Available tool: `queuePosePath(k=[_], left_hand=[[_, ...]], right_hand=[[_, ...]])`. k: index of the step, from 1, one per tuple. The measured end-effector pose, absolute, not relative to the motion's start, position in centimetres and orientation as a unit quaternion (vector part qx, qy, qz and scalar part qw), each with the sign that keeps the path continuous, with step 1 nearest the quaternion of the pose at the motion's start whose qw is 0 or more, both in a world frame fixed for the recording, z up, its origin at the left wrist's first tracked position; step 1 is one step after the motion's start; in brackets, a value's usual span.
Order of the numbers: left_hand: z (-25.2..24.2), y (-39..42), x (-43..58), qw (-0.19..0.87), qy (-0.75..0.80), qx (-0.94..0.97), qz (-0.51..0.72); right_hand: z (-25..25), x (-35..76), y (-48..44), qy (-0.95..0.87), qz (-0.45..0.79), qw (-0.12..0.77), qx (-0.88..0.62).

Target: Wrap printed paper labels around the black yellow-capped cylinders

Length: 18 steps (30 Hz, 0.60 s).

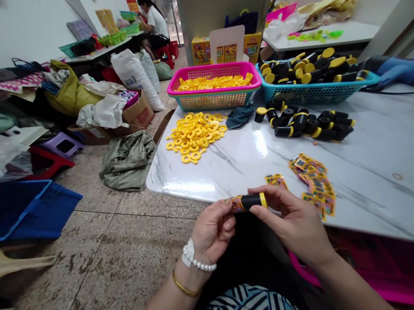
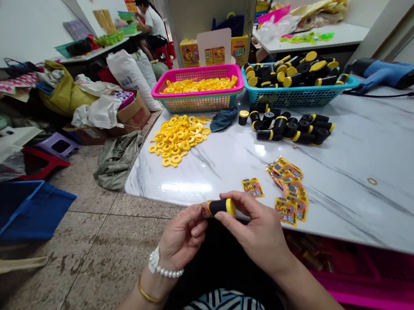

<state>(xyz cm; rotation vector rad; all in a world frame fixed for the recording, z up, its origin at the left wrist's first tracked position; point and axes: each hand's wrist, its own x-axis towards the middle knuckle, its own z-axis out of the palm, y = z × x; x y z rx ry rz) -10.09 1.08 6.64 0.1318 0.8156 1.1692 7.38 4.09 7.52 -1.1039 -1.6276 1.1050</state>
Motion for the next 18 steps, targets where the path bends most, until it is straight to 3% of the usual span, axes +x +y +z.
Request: queuePosePath(k=[3, 9, 13, 18], left_hand=[[6.2, 1.1, -9.9, 0.736, 0.394, 0.082, 0.544], [6.8, 0.0, -9.3, 0.674, 0.454, 0.162, 0.559], [7.6, -1.2, -9.2, 0.616, 0.484, 0.221, 0.581], [7.0, -1.7, -9.6, 0.69, 0.455, 0.348, 0.443]], right_hand=[[7.3, 7.7, 3.6, -0.718, 0.351, 0.406, -0.443], [6.6, 7.1, 3.1, -0.642, 0.479, 0.454, -0.391], [6.3, 7.7, 2.1, -0.61, 0.453, 0.518, -0.392], [5.6, 10.0, 0.3, -0.677, 0.396, 0.474, -0.401]])
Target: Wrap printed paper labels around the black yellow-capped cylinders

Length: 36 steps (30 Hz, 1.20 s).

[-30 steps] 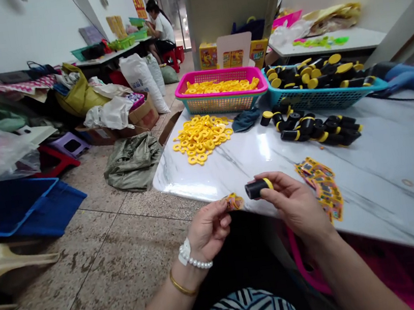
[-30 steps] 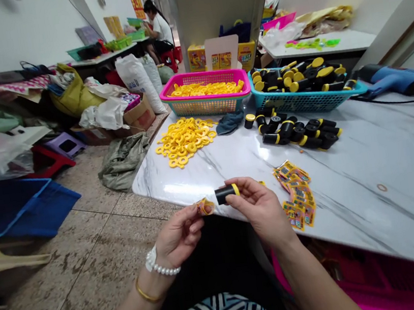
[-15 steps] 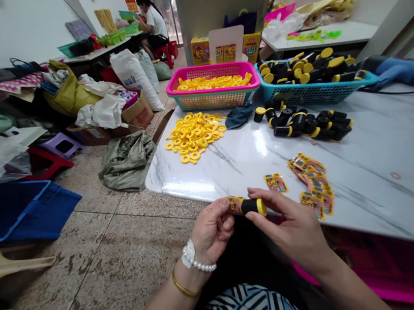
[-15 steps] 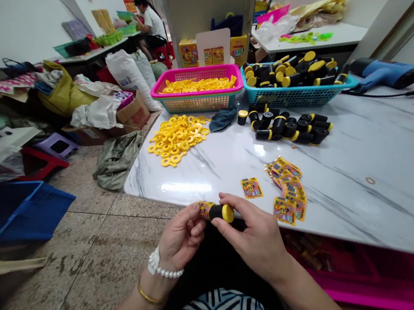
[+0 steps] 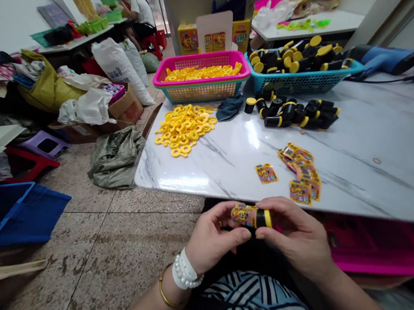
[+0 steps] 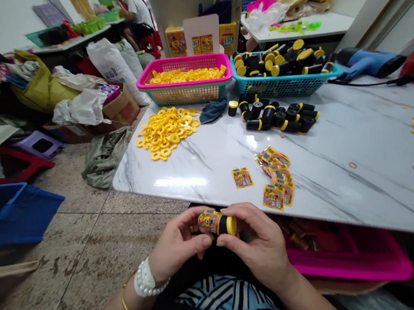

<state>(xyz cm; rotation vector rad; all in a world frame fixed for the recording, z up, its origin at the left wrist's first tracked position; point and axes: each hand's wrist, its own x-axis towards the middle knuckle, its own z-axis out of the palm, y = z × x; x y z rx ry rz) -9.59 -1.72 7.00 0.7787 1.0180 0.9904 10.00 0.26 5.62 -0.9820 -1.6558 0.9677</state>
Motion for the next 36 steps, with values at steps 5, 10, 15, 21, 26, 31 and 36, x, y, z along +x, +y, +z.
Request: queuePosePath(k=[5, 10, 15, 21, 26, 31, 36], left_hand=[[4.6, -1.8, -8.4, 0.742, 0.457, 0.326, 0.366], [2.4, -1.5, -6.0, 0.795, 0.412, 0.3, 0.33], [2.2, -1.0, -5.3, 0.796, 0.403, 0.315, 0.324], [3.4, -0.9, -4.7, 0.569, 0.443, 0.608, 0.331], [2.0, -0.9, -4.8, 0.63, 0.427, 0.588, 0.274], [0.8, -1.3, -4.6, 0.749, 0.421, 0.442, 0.258], [0.0, -1.8, -3.4, 0.763, 0.468, 0.37, 0.249]], right_hand=[[4.8, 12.4, -1.6, -0.757, 0.359, 0.37, -0.401], [3.3, 14.2, -2.4, -0.754, 0.325, 0.371, -0.434], [2.7, 15.4, -2.3, -0.756, 0.298, 0.403, -0.42], [1.2, 14.2, -3.5, -0.499, 0.54, 0.456, -0.502], [0.0, 14.2, -4.3, -0.392, 0.627, 0.437, -0.512], [-0.3, 15.4, -4.1, -0.525, 0.568, 0.438, -0.458], [-0.3, 15.6, -4.0, -0.624, 0.475, 0.442, -0.435]])
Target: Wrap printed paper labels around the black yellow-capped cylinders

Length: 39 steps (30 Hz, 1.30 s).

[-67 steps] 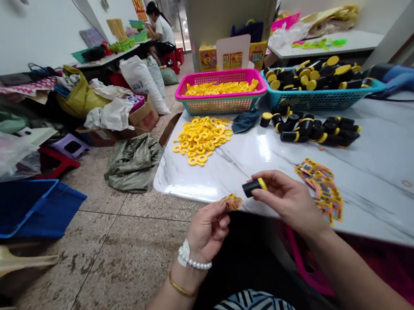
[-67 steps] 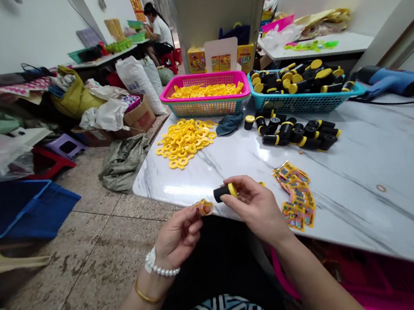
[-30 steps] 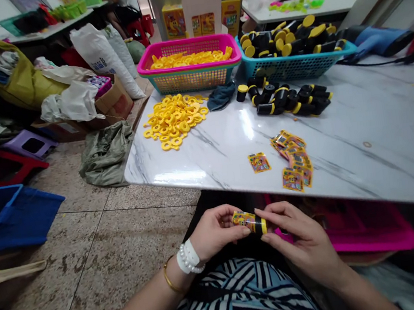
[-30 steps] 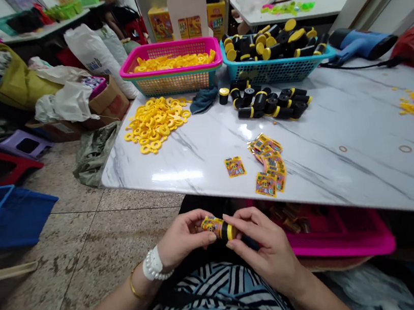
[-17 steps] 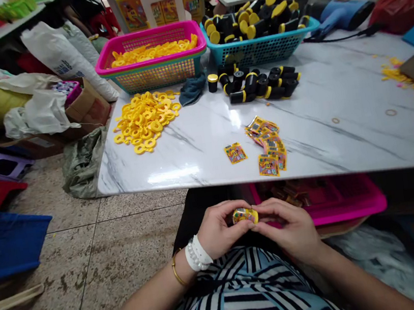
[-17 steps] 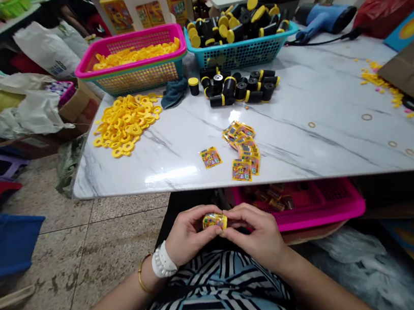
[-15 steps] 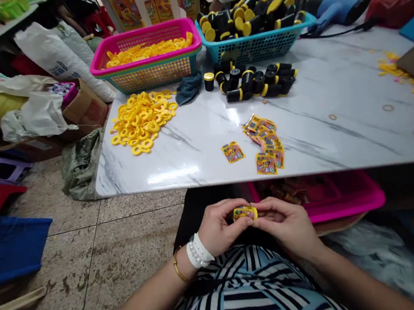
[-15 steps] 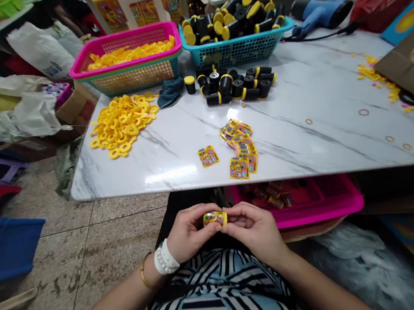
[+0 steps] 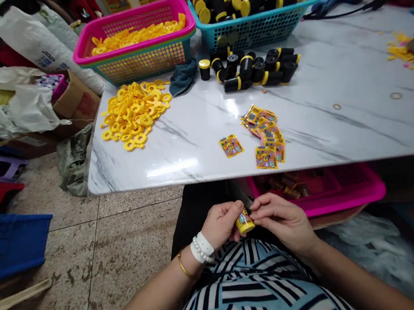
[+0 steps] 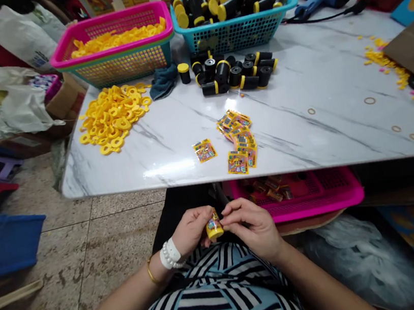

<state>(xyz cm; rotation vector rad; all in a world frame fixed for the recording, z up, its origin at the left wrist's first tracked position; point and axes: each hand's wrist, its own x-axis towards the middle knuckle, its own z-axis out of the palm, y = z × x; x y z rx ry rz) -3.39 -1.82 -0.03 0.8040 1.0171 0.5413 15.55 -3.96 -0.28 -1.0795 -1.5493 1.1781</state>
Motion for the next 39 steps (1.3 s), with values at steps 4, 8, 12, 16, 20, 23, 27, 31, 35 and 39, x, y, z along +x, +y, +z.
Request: queuePosePath(k=[4, 8, 12, 16, 20, 23, 27, 31, 35, 39], left_hand=[[-0.6, -2.1, -2.7, 0.735, 0.509, 0.342, 0.289], [-0.7, -2.2, -2.8, 0.774, 0.466, 0.296, 0.311], [-0.9, -2.3, -3.5, 0.852, 0.393, 0.198, 0.283], [-1.0, -2.5, -3.6, 0.864, 0.381, 0.168, 0.284], [-0.5, -2.8, -3.3, 0.892, 0.313, 0.142, 0.293], [-0.4, -2.9, -3.1, 0.895, 0.314, 0.14, 0.285], [-0.5, -2.9, -2.9, 0.881, 0.35, 0.153, 0.278], [-0.5, -2.6, -2.7, 0.895, 0.335, 0.154, 0.252], [-0.6, -2.8, -1.9, 0.889, 0.345, 0.171, 0.248], [-1.2, -2.7, 0.3, 0.897, 0.336, 0.141, 0.249]], right_hand=[[-0.2, 15.0, -4.3, -0.611, 0.517, 0.414, -0.433], [-0.3, 14.5, -4.5, -0.659, 0.422, 0.447, -0.433], [-0.3, 14.2, -4.6, -0.66, 0.376, 0.494, -0.423], [0.1, 14.0, -4.4, -0.667, 0.391, 0.463, -0.434], [0.5, 14.0, -4.4, -0.675, 0.392, 0.471, -0.412], [0.6, 14.2, -4.6, -0.672, 0.401, 0.472, -0.407], [0.7, 14.5, -4.6, -0.702, 0.399, 0.426, -0.408], [0.6, 14.9, -4.9, -0.707, 0.381, 0.452, -0.388], [0.2, 15.2, -5.8, -0.694, 0.35, 0.463, -0.427], [0.2, 16.2, -6.6, -0.683, 0.341, 0.434, -0.478]])
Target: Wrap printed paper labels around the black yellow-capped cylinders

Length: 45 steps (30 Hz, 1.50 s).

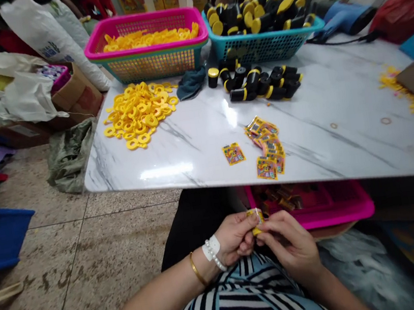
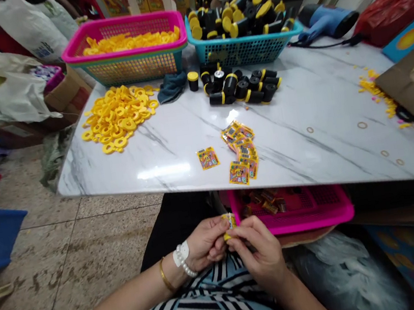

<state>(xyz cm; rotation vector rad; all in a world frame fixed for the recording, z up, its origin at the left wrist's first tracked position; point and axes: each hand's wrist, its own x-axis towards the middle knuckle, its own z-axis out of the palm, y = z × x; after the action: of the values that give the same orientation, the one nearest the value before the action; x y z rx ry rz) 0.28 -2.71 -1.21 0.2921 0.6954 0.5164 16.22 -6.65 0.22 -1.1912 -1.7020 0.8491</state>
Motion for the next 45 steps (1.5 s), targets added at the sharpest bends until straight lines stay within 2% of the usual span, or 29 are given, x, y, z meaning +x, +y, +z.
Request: queuePosePath(k=[6, 8, 10, 11, 13, 16, 17, 19, 21, 26, 28, 32, 36, 40, 42, 45], left_hand=[[-3.4, -1.6, 5.4, 0.937, 0.274, 0.13, 0.174], [-3.0, -1.7, 6.1, 0.934, 0.27, 0.186, 0.142], [-1.4, -1.8, 5.6, 0.877, 0.316, 0.329, 0.15], [-0.2, -1.7, 4.8, 0.809, 0.356, 0.432, 0.18], [2.4, -0.6, 2.8, 0.591, 0.411, 0.634, 0.281], [5.8, 3.2, -0.5, 0.262, 0.461, 0.773, 0.347], [6.5, 4.8, -1.4, 0.189, 0.491, 0.779, 0.34], [7.2, 7.6, -2.5, 0.111, 0.52, 0.789, 0.308], [7.0, 9.3, -2.9, 0.086, 0.53, 0.792, 0.291], [5.4, 9.1, -3.1, 0.081, 0.562, 0.758, 0.321], [5.2, 8.8, -3.3, 0.1, 0.571, 0.74, 0.34], [5.4, 8.8, -3.6, 0.127, 0.577, 0.72, 0.364], [5.9, 9.2, -3.2, 0.086, 0.593, 0.731, 0.327], [6.2, 9.8, -2.6, 0.089, 0.612, 0.741, 0.261], [6.2, 10.0, -2.4, 0.102, 0.612, 0.739, 0.262], [6.1, 9.7, -2.7, 0.122, 0.594, 0.729, 0.317]], right_hand=[[0.0, 19.8, -6.4, -0.702, 0.154, 0.393, -0.574], [0.1, 21.0, -5.8, -0.718, 0.099, 0.372, -0.58], [0.8, 21.9, -5.0, -0.741, 0.065, 0.361, -0.562], [1.4, 22.3, -4.4, -0.753, 0.05, 0.359, -0.55], [2.9, 22.7, -2.5, -0.77, 0.025, 0.362, -0.525], [5.7, 22.4, 2.7, -0.772, 0.013, 0.386, -0.505], [6.6, 22.0, 5.0, -0.767, 0.008, 0.398, -0.503], [8.3, 20.8, 10.0, -0.757, -0.015, 0.415, -0.504], [9.6, 19.1, 15.0, -0.748, -0.043, 0.409, -0.521], [10.7, 15.5, 23.7, -0.765, -0.081, 0.272, -0.579], [10.8, 15.0, 25.5, -0.751, -0.065, 0.256, -0.605], [11.2, 15.2, 26.3, -0.74, -0.01, 0.271, -0.616], [10.8, 14.9, 23.7, -0.761, 0.029, 0.312, -0.568], [8.5, 13.7, 20.1, -0.766, 0.181, 0.385, -0.482], [7.6, 13.4, 19.1, -0.77, 0.226, 0.374, -0.465], [7.8, 13.5, 18.0, -0.788, 0.179, 0.344, -0.477]])
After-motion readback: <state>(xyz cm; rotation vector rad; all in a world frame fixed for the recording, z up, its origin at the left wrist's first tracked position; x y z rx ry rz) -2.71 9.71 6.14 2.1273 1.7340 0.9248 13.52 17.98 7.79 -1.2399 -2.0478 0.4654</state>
